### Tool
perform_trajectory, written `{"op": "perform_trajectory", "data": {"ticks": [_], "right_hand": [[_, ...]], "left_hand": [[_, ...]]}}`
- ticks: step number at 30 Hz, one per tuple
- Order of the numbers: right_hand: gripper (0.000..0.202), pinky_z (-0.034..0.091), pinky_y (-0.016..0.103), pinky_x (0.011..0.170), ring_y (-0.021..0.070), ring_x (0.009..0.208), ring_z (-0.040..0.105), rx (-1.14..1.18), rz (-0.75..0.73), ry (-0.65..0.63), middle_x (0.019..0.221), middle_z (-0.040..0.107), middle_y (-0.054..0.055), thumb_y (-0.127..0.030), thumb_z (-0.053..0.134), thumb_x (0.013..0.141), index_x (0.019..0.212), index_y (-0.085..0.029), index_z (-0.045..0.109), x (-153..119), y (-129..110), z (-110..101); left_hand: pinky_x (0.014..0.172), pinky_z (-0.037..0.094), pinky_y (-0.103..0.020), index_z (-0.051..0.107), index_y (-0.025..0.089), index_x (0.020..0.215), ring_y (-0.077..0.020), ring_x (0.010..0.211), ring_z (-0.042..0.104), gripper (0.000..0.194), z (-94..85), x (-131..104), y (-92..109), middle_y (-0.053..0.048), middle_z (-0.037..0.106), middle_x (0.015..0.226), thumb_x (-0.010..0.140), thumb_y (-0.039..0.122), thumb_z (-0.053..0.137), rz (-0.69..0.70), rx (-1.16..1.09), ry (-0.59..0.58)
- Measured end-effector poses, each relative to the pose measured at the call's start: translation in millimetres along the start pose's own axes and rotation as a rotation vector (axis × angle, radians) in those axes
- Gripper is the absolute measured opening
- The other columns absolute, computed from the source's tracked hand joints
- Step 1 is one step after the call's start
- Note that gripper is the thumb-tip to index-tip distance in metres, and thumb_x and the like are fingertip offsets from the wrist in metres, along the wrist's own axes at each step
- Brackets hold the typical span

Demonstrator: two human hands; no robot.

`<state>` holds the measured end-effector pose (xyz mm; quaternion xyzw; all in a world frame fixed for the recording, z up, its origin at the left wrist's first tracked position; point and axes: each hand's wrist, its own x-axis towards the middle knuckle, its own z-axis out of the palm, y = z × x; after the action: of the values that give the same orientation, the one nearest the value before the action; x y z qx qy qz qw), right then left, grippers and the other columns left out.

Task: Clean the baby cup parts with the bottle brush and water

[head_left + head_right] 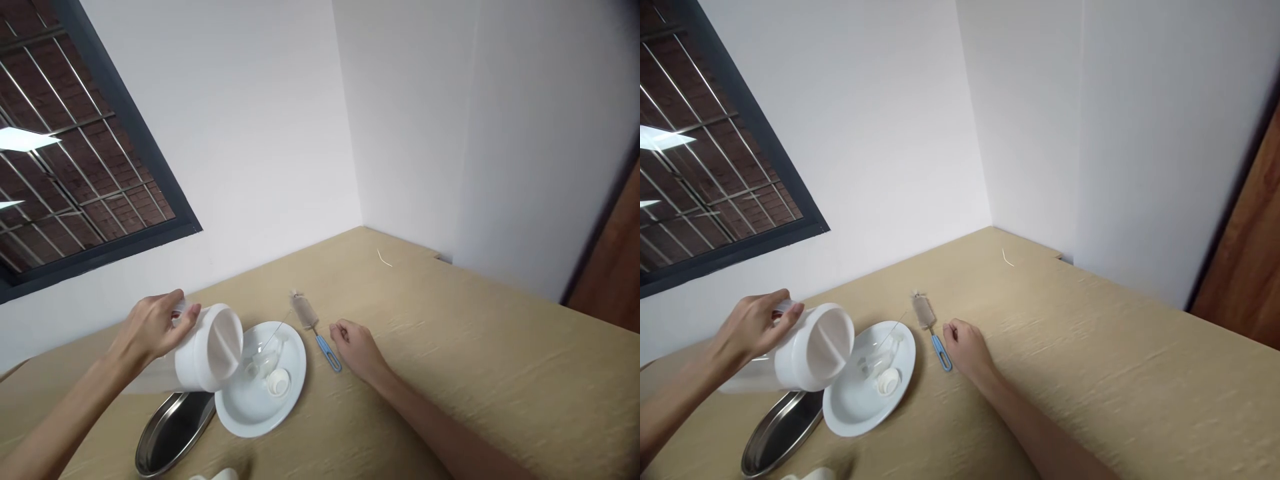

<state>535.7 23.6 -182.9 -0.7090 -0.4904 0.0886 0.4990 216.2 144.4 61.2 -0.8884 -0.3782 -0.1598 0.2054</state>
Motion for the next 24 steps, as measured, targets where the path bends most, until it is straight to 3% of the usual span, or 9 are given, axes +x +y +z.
{"op": "perform_trajectory", "data": {"ticks": [3,6,12,16,20,24], "right_hand": [[0.043,0.034,0.026,0.058,0.0112,0.055,0.044,-0.002,-0.007,0.001,0.058,0.047,-0.005,-0.043,0.049,0.100,0.063,-0.020,0.047,0.3,0.0,0.1],[0.043,0.034,0.026,0.057,0.0115,0.055,0.046,0.000,-0.008,-0.006,0.058,0.048,-0.005,-0.043,0.049,0.100,0.063,-0.020,0.048,0.5,0.3,0.3],[0.042,0.036,0.025,0.059,0.0113,0.058,0.049,-0.001,-0.003,-0.020,0.059,0.051,-0.004,-0.042,0.050,0.100,0.064,-0.019,0.051,0.7,1.0,0.4],[0.042,0.036,0.025,0.059,0.0112,0.057,0.048,-0.013,-0.011,-0.021,0.059,0.050,-0.005,-0.041,0.050,0.100,0.064,-0.019,0.051,1.0,0.9,0.3],[0.040,0.035,0.025,0.059,0.0110,0.057,0.047,-0.024,-0.015,-0.018,0.060,0.051,-0.005,-0.038,0.050,0.100,0.065,-0.019,0.051,1.3,1.3,0.7],[0.040,0.036,0.025,0.059,0.0107,0.057,0.047,-0.040,-0.006,-0.008,0.060,0.049,-0.005,-0.038,0.052,0.100,0.065,-0.019,0.051,1.9,3.5,2.7]], "left_hand": [[0.056,0.029,-0.028,0.037,0.024,0.063,-0.0142,0.048,0.044,0.040,4.2,-9.6,-0.1,0.002,0.048,0.051,0.092,0.051,0.039,0.070,-0.028,0.024],[0.054,0.028,-0.028,0.037,0.024,0.063,-0.0140,0.046,0.044,0.039,8.2,-10.3,11.8,0.001,0.049,0.051,0.091,0.051,0.040,0.118,-0.049,0.018],[0.052,0.030,-0.028,0.034,0.025,0.062,-0.0167,0.046,0.052,0.038,13.2,9.9,51.6,-0.002,0.054,0.050,0.088,0.052,0.041,0.166,-0.091,-0.016],[0.051,0.027,-0.028,0.034,0.025,0.062,-0.0178,0.045,0.052,0.038,14.4,27.5,67.0,-0.003,0.056,0.049,0.088,0.051,0.042,0.174,-0.074,-0.005],[0.053,0.028,-0.028,0.035,0.025,0.062,-0.0193,0.048,0.055,0.038,10.0,37.8,63.9,-0.004,0.059,0.052,0.090,0.051,0.040,0.164,-0.062,0.011],[0.053,0.026,-0.028,0.035,0.025,0.062,-0.0196,0.047,0.055,0.039,4.6,35.2,42.4,-0.005,0.058,0.050,0.090,0.051,0.039,0.108,-0.021,0.011]]}}
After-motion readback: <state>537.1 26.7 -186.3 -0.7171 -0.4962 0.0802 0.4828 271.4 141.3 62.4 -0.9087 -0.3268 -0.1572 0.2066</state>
